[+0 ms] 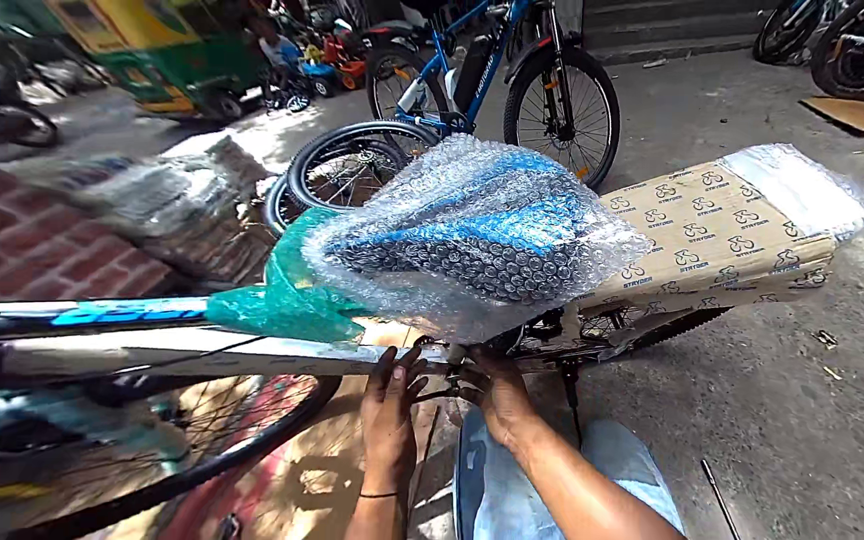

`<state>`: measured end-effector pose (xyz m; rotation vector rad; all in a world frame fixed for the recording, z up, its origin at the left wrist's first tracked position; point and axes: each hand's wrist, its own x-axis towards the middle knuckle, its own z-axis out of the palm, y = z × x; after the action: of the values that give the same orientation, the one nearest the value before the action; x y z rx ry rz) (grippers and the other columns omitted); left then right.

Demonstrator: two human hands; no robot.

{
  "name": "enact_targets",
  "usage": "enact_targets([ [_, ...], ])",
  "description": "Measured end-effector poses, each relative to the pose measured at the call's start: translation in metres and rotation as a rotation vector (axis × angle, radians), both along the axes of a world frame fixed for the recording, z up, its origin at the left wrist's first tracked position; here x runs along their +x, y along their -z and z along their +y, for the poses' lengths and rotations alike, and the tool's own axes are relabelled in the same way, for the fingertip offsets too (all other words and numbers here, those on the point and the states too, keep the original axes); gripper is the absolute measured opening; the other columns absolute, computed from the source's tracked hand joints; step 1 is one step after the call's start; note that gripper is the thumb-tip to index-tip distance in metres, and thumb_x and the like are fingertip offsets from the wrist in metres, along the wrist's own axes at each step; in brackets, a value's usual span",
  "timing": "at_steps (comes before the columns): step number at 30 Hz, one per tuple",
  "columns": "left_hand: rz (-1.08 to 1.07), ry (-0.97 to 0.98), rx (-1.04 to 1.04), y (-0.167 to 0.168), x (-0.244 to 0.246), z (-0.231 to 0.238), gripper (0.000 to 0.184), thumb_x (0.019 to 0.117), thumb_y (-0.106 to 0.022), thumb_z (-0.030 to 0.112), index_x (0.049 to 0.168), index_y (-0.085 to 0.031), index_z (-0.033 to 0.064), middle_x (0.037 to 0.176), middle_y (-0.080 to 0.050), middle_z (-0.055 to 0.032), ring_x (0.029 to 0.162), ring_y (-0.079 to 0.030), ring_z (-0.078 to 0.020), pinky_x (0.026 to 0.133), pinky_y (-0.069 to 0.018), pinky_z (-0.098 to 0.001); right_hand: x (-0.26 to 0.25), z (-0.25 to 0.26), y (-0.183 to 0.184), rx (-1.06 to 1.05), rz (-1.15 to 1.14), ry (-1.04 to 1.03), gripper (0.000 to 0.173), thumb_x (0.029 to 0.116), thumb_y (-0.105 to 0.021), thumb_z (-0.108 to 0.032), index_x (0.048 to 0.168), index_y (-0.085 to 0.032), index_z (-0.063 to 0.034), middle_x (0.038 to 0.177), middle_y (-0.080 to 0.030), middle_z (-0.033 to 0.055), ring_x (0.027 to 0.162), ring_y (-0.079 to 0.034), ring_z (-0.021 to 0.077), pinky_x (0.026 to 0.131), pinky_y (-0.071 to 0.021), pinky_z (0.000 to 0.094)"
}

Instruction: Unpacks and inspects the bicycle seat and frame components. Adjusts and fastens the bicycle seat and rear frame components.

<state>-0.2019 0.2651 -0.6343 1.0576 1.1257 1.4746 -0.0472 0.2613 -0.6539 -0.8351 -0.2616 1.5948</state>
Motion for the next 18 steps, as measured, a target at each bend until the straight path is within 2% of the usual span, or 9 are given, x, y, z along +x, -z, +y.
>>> enact_targets([
  [2, -0.136, -0.127, -0.083, -0.017, -0.01, 0.011, 0.047, 0.1119, -0.037, 0.033, 0.152, -0.038, 0.0074, 0.137, -0.064, -0.0137, 0.116, -0.068, -0.0276, 0.095, -0.0572, -0.0447, -0.007, 0.015, 0.006, -0.067, 0.147, 0.035, 0.029, 0.1043, -0.058, -0.019, 0.13, -0.06, -0.0054, 0.122, -0.069, 0.0146, 0.096, -0.07, 0.0246, 0.078, -0.0584, 0.0391],
  [5, -0.253, -0.237, -0.103, -0.044, -0.033, 0.028, 0.049, 0.1109, -0.04, 0.038, 0.149, -0.041, 0.0076, 0.139, -0.06, -0.0151, 0.121, -0.064, -0.0289, 0.096, -0.0551, -0.0479, -0.023, 0.028, 0.006, -0.06, 0.248, 0.092, 0.024, 0.1078, -0.049, -0.017, 0.126, -0.059, -0.0049, 0.118, -0.069, 0.0146, 0.098, -0.07, 0.0257, 0.083, -0.0589, 0.0404],
  [9, -0.363, -0.246, -0.082, -0.067, -0.044, 0.055, 0.039, 0.1104, -0.041, 0.033, 0.139, -0.052, 0.0085, 0.13, -0.063, -0.0108, 0.117, -0.063, -0.027, 0.098, -0.0536, -0.0516, -0.027, 0.027, 0.001, -0.073, 0.266, 0.035, 0.03, 0.1102, -0.043, -0.027, 0.125, -0.061, -0.008, 0.115, -0.071, 0.0104, 0.098, -0.07, 0.0219, 0.084, -0.0581, 0.0375],
  [12, -0.454, -0.199, 0.003, -0.069, -0.045, 0.064, 0.033, 0.1101, -0.04, 0.028, 0.134, -0.054, 0.0093, 0.126, -0.064, -0.0109, 0.115, -0.063, -0.0274, 0.098, -0.0531, -0.0544, -0.028, 0.031, 0.003, -0.058, 0.24, 0.047, 0.027, 0.1093, -0.046, -0.023, 0.123, -0.063, -0.0073, 0.113, -0.072, 0.0099, 0.091, -0.071, 0.0194, 0.078, -0.0586, 0.0345],
  [14, -0.526, -0.194, 0.048, -0.069, -0.044, 0.067, 0.026, 0.1087, -0.042, 0.024, 0.127, -0.056, 0.0115, 0.117, -0.066, -0.0073, 0.108, -0.065, -0.0223, 0.094, -0.0545, -0.0475, -0.028, 0.034, 0.006, -0.04, 0.217, 0.055, 0.023, 0.1087, -0.047, -0.02, 0.12, -0.063, -0.0071, 0.109, -0.073, 0.0097, 0.085, -0.07, 0.0181, 0.073, -0.0584, 0.0329],
  [16, -0.55, -0.267, 0.046, -0.07, -0.045, 0.072, 0.017, 0.1071, -0.046, 0.019, 0.118, -0.057, 0.0114, 0.103, -0.068, -0.0056, 0.094, -0.068, -0.0179, 0.084, -0.0582, -0.0396, -0.029, 0.036, 0.004, -0.058, 0.204, 0.084, 0.021, 0.1075, -0.05, -0.017, 0.117, -0.065, -0.0053, 0.104, -0.074, 0.0109, 0.077, -0.07, 0.0177, 0.068, -0.0591, 0.0318],
  [18, -0.527, -0.341, 0.049, -0.072, -0.048, 0.075, 0.014, 0.1056, -0.049, 0.013, 0.116, -0.057, 0.0089, 0.098, -0.067, -0.0063, 0.087, -0.068, -0.017, 0.08, -0.0592, -0.037, -0.034, 0.037, -0.003, -0.059, 0.205, 0.106, 0.02, 0.107, -0.05, -0.015, 0.113, -0.066, -0.0048, 0.101, -0.074, 0.0108, 0.075, -0.07, 0.0174, 0.065, -0.0587, 0.0311],
])
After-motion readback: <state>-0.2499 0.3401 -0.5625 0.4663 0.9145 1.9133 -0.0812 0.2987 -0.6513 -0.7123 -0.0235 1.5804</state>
